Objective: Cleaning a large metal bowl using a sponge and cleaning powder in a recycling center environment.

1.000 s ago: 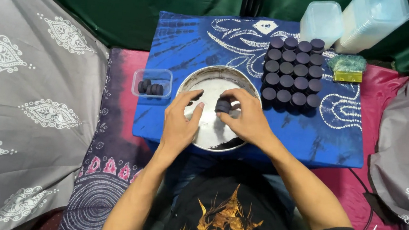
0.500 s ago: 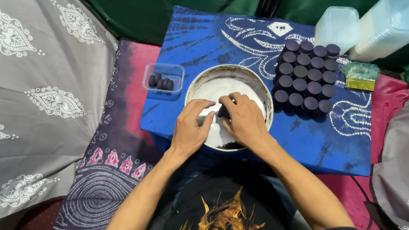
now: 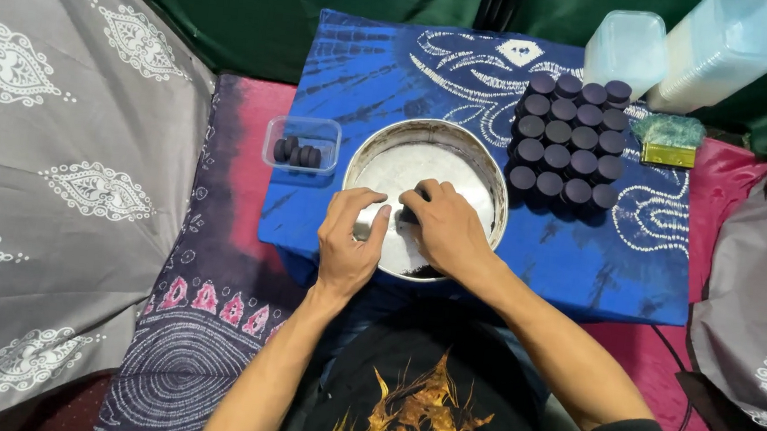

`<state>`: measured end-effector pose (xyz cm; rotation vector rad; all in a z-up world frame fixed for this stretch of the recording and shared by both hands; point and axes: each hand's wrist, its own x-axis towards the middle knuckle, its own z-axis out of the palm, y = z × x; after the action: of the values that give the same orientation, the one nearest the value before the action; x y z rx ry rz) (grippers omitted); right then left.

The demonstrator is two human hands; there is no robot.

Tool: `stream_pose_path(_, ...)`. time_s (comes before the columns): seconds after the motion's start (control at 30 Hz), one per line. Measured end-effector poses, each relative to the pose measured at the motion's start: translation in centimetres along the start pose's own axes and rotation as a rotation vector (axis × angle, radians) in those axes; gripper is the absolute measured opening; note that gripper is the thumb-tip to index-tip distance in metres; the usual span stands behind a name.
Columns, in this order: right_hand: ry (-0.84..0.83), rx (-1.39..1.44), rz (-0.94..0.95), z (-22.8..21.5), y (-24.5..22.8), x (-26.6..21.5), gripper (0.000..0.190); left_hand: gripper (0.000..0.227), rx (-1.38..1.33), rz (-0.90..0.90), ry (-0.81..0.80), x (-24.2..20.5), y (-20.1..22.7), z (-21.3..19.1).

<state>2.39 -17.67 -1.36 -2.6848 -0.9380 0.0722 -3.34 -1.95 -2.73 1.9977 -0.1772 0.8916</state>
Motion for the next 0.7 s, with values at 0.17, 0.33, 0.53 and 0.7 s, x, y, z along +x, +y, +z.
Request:
stream_pose_path(0.17, 0.276, 0.625, 0.107, -4.2, 2.0, -3.3, 0.060, 0.015, 0.109, 0.039, 0.136, -0.5, -0.1, 0.2)
stream_pose_path(0.33, 0.513, 1.132, 0.491, -4.6, 6.2, -8.4, 0.064, 0.024, 0.142, -0.075, 0.190, -1.3, -0.4, 0.6)
stream_pose_path(0.53, 0.503, 1.140, 0.789, -2.0, 11.6, -12.1, 0.058, 0.028, 0.101, -0.142, 0.197, -1.8, -0.7, 1.5)
stream_pose_path(0.7, 0.388, 0.823, 0.897, 0.6, 16.1, -13.2, 0.062, 0.026, 0.101, -0.125, 0.200, -1.8, -0.9, 1.6)
